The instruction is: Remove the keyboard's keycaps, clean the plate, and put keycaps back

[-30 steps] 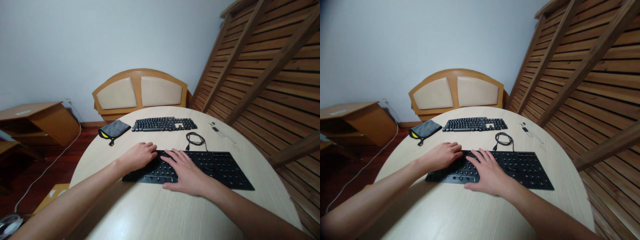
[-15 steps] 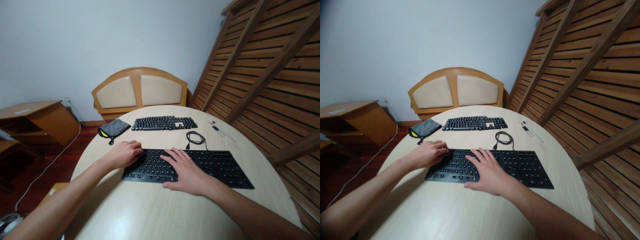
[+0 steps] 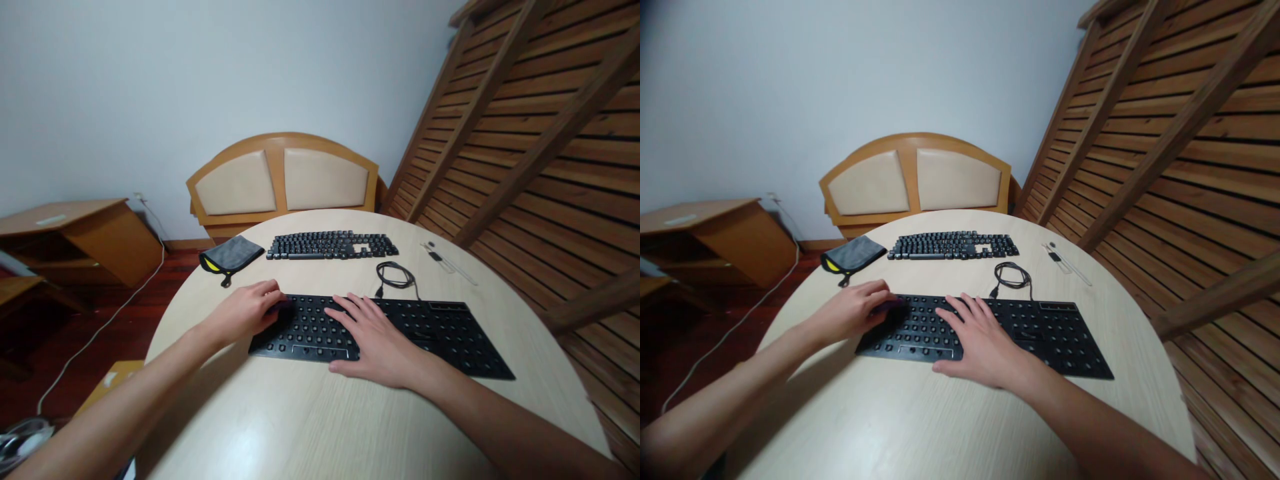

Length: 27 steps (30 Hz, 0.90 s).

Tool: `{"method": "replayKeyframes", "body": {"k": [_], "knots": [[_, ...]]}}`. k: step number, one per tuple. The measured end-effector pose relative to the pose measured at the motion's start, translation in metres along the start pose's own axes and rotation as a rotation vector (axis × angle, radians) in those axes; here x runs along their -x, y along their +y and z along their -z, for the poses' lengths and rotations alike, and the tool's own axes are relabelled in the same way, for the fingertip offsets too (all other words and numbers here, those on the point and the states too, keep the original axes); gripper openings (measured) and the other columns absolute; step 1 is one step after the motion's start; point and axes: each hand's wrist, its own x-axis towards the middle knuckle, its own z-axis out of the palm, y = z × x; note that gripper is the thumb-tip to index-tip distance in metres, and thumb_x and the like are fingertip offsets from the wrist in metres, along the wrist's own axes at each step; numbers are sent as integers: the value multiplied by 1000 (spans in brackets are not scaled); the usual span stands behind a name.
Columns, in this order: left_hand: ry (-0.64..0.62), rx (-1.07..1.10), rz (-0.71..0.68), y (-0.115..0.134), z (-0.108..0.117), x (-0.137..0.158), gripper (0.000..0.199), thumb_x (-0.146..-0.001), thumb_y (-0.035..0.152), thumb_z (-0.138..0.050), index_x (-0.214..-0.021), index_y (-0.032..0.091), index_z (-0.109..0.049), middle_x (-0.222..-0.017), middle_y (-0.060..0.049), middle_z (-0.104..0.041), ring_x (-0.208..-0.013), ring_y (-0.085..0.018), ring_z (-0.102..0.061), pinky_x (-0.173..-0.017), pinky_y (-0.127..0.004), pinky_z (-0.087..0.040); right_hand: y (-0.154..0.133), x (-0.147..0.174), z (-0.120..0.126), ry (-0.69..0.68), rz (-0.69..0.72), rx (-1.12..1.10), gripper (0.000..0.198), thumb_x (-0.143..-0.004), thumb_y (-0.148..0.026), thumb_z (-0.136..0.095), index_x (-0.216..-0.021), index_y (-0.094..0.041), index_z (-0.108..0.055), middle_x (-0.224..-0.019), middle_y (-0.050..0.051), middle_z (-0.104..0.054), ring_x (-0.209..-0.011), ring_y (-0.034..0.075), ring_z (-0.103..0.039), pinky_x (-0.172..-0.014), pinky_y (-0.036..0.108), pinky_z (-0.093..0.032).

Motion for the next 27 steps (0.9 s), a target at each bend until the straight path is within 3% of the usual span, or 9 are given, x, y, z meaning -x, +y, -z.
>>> {"method": "replayKeyframes", "body": {"k": [5, 9, 15, 21, 27], "knots": [[19, 40, -97, 33, -18, -24, 20, -91, 17, -57, -109, 16, -65, -95, -8, -63, -86, -22, -61, -74, -35, -55, 2, 1, -3, 26, 12, 24, 94, -77, -76, -60, -154, -26, -38, -164, 8, -27, -150, 37, -19, -123, 56, -11], [14, 57, -105, 40, -23, -33, 21, -92, 15, -59, -113, 16, -64, -100, -8, -63, -91, -23, -60, -76, -35, -54, 2, 1, -4, 37, 18, 19, 94, -77, -77, -60, -153, -26, -38, -164, 8, -28, -150, 37, -20, -123, 56, -12], [-42, -65, -187, 31, -14, -28, 18, -100, 17, -51, -108, 14, -67, -100, -9, -63, -90, -22, -59, -82, -37, -53, 1, 0, -3, 40, 17, 12, 94, -76, -75, -62, -153, -26, -40, -163, 8, -29, -149, 38, -21, -122, 57, -13], [-92, -162, -126, 18, -7, -13, 18, -96, 13, -52, -107, 15, -67, -99, -9, -65, -89, -23, -59, -77, -36, -52, 1, 0, -2, 28, 14, 0, 94, -76, -77, -61, -153, -27, -40, -164, 7, -28, -150, 37, -18, -123, 56, -12], [-132, -120, -77, -5, 0, 9, 22, -96, 11, -50, -109, 17, -67, -101, -9, -65, -92, -23, -60, -80, -35, -52, 2, 0, -1, 18, 16, -21, 96, -76, -79, -58, -154, -26, -38, -164, 7, -27, -151, 38, -17, -123, 56, -10]]}}
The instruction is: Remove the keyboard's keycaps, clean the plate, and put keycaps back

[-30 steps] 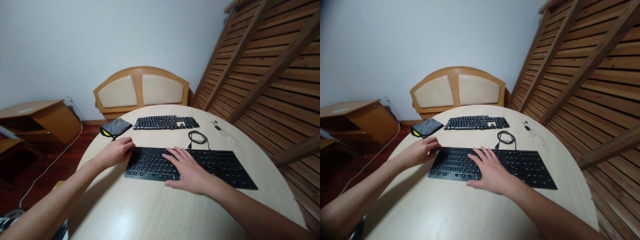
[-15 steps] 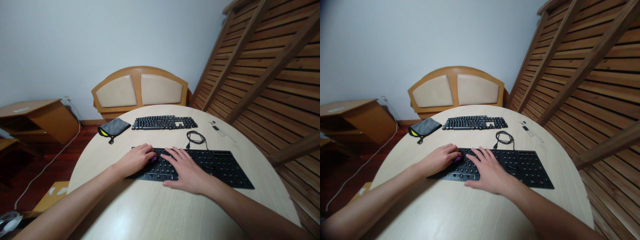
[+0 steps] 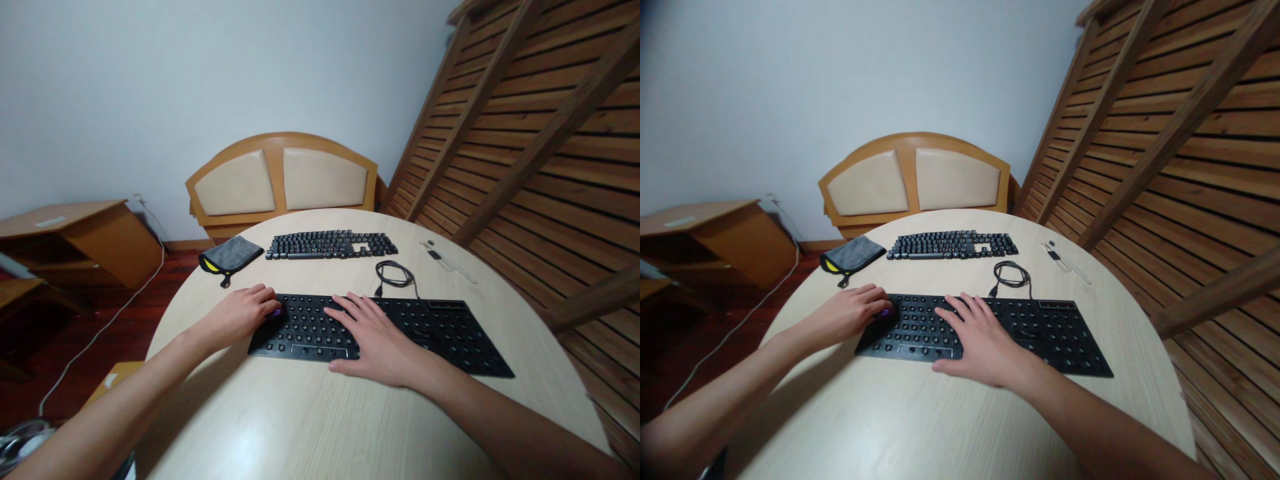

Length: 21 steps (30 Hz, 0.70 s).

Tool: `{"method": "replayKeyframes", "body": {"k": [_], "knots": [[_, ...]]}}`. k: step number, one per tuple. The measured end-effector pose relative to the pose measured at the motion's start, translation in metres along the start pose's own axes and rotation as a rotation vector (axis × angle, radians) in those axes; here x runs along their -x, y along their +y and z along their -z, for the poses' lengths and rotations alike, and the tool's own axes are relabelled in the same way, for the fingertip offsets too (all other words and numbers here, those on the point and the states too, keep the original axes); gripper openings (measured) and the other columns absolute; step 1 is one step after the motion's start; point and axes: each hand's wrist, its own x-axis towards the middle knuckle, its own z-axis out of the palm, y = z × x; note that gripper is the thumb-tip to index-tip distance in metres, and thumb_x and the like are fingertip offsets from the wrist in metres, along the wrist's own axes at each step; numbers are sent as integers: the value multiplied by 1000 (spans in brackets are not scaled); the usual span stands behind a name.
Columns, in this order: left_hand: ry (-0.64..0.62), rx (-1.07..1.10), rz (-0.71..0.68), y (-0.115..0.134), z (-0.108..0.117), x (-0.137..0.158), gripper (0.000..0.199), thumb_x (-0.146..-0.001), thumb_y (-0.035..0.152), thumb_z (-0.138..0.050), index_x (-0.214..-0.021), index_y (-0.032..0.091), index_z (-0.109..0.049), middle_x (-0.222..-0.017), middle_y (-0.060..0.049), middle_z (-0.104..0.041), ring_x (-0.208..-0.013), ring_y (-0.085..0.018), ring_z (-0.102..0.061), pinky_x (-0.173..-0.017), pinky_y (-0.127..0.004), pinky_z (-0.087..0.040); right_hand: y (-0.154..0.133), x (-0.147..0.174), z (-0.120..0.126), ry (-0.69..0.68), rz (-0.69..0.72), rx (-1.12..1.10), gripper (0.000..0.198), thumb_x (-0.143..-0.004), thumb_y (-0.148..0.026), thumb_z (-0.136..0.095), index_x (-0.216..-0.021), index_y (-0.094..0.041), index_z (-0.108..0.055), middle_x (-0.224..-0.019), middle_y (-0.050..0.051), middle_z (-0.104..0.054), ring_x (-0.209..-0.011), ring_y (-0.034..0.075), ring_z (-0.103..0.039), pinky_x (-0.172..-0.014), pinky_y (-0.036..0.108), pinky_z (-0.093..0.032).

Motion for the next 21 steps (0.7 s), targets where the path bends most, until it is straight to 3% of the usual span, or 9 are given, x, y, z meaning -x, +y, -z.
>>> {"method": "replayKeyframes", "body": {"k": [8, 14, 18, 21], "knots": [[-34, 18, 78, -13, 2, 18, 25, -100, 17, -46, -110, 18, -68, -104, -10, -65, -92, -24, -62, -78, -36, -53, 0, 0, 0, -9, -1, -1, 97, -76, -80, -58, -154, -26, -37, -164, 8, -27, -151, 38, -16, -123, 56, -10], [-32, 75, 103, -29, 0, 28, 21, -93, 15, -51, -102, 20, -70, -97, -8, -67, -87, -23, -63, -75, -33, -53, 2, 1, -2, 8, 8, 18, 96, -76, -79, -58, -154, -26, -38, -164, 7, -28, -151, 37, -17, -123, 56, -11], [92, 69, 164, -20, -4, 28, 23, -94, 16, -47, -104, 17, -68, -97, -10, -66, -86, -23, -63, -75, -34, -54, 3, 1, -3, 18, 14, 12, 95, -77, -79, -58, -154, -27, -38, -164, 7, -28, -151, 37, -17, -123, 56, -11], [67, 50, 152, -9, -3, 27, 22, -92, 14, -47, -100, 16, -67, -94, -10, -66, -85, -23, -62, -75, -35, -55, 4, 1, -4, 23, 15, 7, 95, -77, -79, -58, -154, -28, -37, -164, 7, -27, -151, 37, -17, -123, 57, -11]]}}
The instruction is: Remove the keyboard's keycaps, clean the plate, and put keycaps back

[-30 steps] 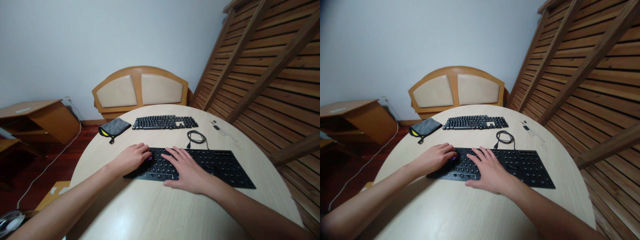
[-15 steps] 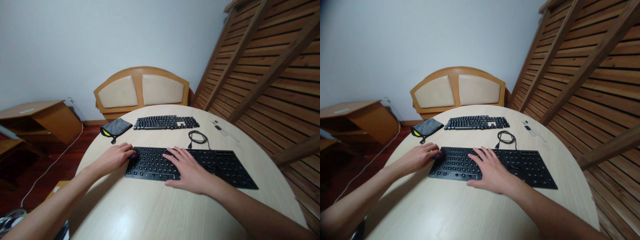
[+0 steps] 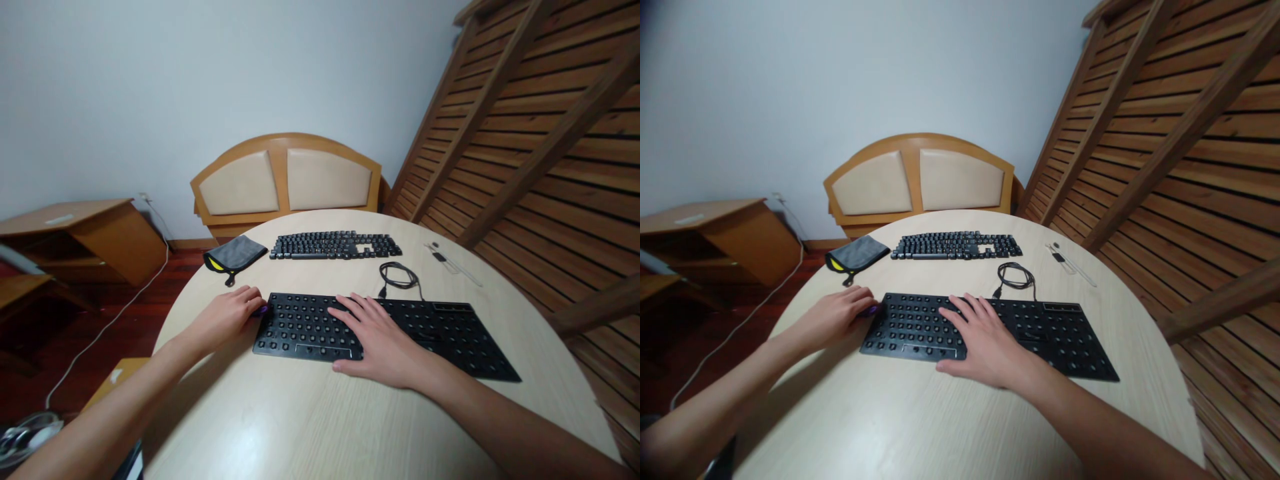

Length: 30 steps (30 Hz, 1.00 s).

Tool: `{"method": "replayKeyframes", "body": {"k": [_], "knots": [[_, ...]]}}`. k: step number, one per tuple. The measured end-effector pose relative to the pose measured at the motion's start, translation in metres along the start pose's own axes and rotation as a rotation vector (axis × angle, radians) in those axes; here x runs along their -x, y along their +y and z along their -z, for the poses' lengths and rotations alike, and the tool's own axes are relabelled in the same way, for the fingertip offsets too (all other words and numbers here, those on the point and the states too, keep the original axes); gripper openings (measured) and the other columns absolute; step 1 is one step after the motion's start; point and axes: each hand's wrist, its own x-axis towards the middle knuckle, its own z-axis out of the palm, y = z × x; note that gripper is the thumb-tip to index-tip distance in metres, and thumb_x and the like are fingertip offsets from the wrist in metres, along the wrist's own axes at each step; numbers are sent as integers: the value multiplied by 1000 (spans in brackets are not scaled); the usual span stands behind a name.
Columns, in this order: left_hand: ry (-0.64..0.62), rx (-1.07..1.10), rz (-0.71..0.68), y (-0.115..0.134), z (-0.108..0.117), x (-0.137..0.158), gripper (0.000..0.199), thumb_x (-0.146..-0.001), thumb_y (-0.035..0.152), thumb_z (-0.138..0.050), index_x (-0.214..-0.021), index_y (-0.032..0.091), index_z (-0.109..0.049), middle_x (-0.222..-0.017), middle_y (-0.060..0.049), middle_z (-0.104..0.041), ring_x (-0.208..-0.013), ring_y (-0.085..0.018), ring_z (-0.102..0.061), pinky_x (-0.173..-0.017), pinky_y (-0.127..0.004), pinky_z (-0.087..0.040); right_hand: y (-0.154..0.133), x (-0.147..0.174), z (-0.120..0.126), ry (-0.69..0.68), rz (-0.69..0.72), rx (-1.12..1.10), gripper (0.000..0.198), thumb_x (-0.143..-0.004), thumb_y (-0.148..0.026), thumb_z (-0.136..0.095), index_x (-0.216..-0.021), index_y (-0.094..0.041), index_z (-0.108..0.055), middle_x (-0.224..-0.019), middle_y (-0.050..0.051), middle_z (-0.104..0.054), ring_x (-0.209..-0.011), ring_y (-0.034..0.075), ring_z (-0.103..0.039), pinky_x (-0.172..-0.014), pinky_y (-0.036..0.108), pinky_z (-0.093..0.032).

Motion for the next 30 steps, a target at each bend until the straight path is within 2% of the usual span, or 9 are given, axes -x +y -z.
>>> {"method": "replayKeyframes", "body": {"k": [5, 10, 12, 19, 25, 28, 30], "knots": [[-74, 61, -105, 7, 8, 9, 21, -90, 13, -48, -98, 17, -67, -92, -9, -66, -84, -22, -62, -75, -34, -56, 0, 0, 1, 1, -8, 3, 94, -76, -77, -60, -153, -26, -39, -163, 8, -29, -150, 37, -19, -123, 56, -11], [13, 15, 2, 6, -1, 15, 28, -91, 12, -45, -110, 16, -66, -99, -10, -67, -88, -23, -64, -75, -36, -57, -2, 0, 2, -4, -16, 18, 93, -77, -74, -62, -153, -26, -39, -163, 9, -29, -150, 38, -20, -122, 57, -13], [12, 21, 22, 8, -4, 16, 29, -90, 10, -46, -110, 16, -66, -101, -10, -66, -89, -24, -64, -75, -36, -57, -2, 0, 1, 8, -7, 14, 93, -77, -75, -62, -153, -26, -40, -163, 9, -30, -149, 38, -21, -122, 57, -13], [-146, 185, -88, 12, 12, 26, 25, -86, 12, -51, -103, 20, -66, -95, -6, -65, -83, -21, -64, -73, -32, -54, 0, 0, 0, 12, -7, 16, 93, -77, -75, -61, -153, -26, -40, -162, 9, -31, -149, 38, -22, -122, 58, -14], [-104, 179, -23, 13, 14, 19, 19, -83, 15, -52, -96, 19, -65, -90, -6, -64, -78, -20, -63, -69, -29, -51, 0, 0, 0, 21, -3, 18, 92, -77, -75, -61, -152, -27, -40, -162, 8, -31, -149, 38, -22, -122, 58, -14], [-166, 201, -36, 14, 18, 15, 15, -77, 15, -56, -89, 19, -64, -85, -4, -64, -75, -19, -62, -67, -29, -50, 0, 0, 0, 8, -10, 24, 93, -76, -75, -62, -153, -27, -40, -163, 8, -30, -149, 38, -22, -122, 57, -15], [-179, 246, -31, 12, 20, 12, 11, -78, 15, -56, -84, 19, -63, -82, -3, -63, -74, -18, -62, -67, -28, -49, -1, 0, 1, 8, -10, 25, 93, -76, -75, -62, -153, -27, -40, -162, 8, -31, -149, 38, -22, -122, 57, -15]]}}
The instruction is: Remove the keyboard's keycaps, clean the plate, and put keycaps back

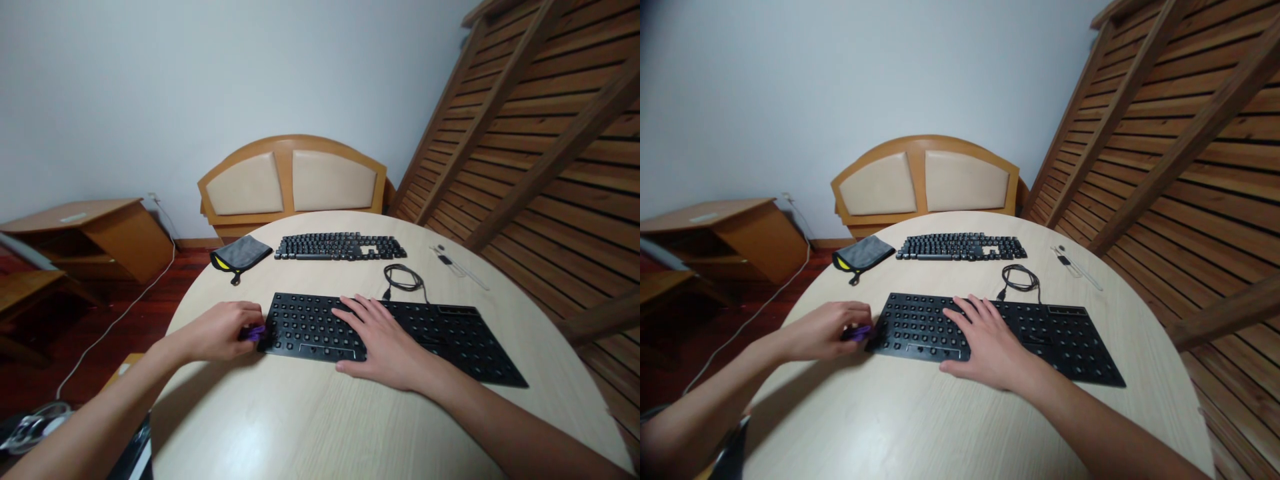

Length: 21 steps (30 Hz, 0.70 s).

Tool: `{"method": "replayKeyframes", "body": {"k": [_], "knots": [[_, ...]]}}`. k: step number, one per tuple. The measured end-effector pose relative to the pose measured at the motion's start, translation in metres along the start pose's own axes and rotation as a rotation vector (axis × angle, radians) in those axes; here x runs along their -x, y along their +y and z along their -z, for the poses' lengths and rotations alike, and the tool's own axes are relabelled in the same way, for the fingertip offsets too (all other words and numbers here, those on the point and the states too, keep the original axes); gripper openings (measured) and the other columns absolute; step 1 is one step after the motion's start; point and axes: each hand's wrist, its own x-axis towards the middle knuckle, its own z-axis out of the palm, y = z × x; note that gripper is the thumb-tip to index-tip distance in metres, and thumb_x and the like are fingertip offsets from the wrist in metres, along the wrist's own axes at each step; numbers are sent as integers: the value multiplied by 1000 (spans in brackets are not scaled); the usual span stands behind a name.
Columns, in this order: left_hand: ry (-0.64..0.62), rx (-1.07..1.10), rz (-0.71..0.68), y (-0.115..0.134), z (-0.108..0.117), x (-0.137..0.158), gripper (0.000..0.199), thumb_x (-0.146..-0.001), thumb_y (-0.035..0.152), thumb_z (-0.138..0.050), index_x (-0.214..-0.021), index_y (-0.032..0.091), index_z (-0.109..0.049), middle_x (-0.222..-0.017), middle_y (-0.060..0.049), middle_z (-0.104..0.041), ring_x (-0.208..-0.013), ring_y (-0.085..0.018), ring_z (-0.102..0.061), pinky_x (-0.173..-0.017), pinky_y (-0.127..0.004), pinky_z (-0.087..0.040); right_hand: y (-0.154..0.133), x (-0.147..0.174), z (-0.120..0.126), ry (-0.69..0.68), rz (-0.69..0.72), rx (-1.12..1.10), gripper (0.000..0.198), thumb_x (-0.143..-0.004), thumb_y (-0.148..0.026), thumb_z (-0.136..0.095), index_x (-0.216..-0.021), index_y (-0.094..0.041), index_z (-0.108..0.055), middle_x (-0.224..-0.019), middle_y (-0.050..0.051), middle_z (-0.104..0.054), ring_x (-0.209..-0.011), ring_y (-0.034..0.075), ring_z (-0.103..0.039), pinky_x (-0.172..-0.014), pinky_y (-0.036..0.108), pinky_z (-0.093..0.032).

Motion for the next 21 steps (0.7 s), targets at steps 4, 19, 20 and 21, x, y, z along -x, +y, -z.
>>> {"method": "replayKeyframes", "body": {"k": [4, 19, 20, 21], "knots": [[197, -69, 111, -13, -3, -10, 18, -88, 21, -51, -93, 18, -68, -88, -6, -67, -76, -19, -64, -67, -28, -50, 0, 0, 0, 16, 5, -8, 92, -75, -73, -64, -152, -26, -42, -161, 8, -32, -149, 38, -23, -122, 57, -15], [206, -230, 88, -17, -19, -17, 18, -90, 17, -58, -103, 19, -70, -96, -8, -68, -91, -23, -61, -75, -32, -55, -1, 0, 2, -4, -6, 3, 93, -76, -75, -62, -153, -26, -40, -163, 8, -30, -149, 38, -22, -122, 57, -15], [181, -222, 67, -14, -18, -13, 18, -90, 17, -58, -104, 19, -70, -96, -8, -68, -91, -23, -61, -76, -33, -55, -2, 0, 2, -4, -6, 1, 93, -76, -75, -62, -153, -26, -40, -163, 8, -30, -149, 38, -22, -122, 58, -15], [152, -210, 45, -11, -17, -8, 19, -90, 17, -58, -104, 19, -69, -96, -8, -68, -90, -23, -62, -76, -33, -54, -2, -1, 2, -3, -7, -1, 93, -76, -75, -62, -153, -26, -40, -163, 8, -30, -149, 38, -22, -122, 58, -15]]}}
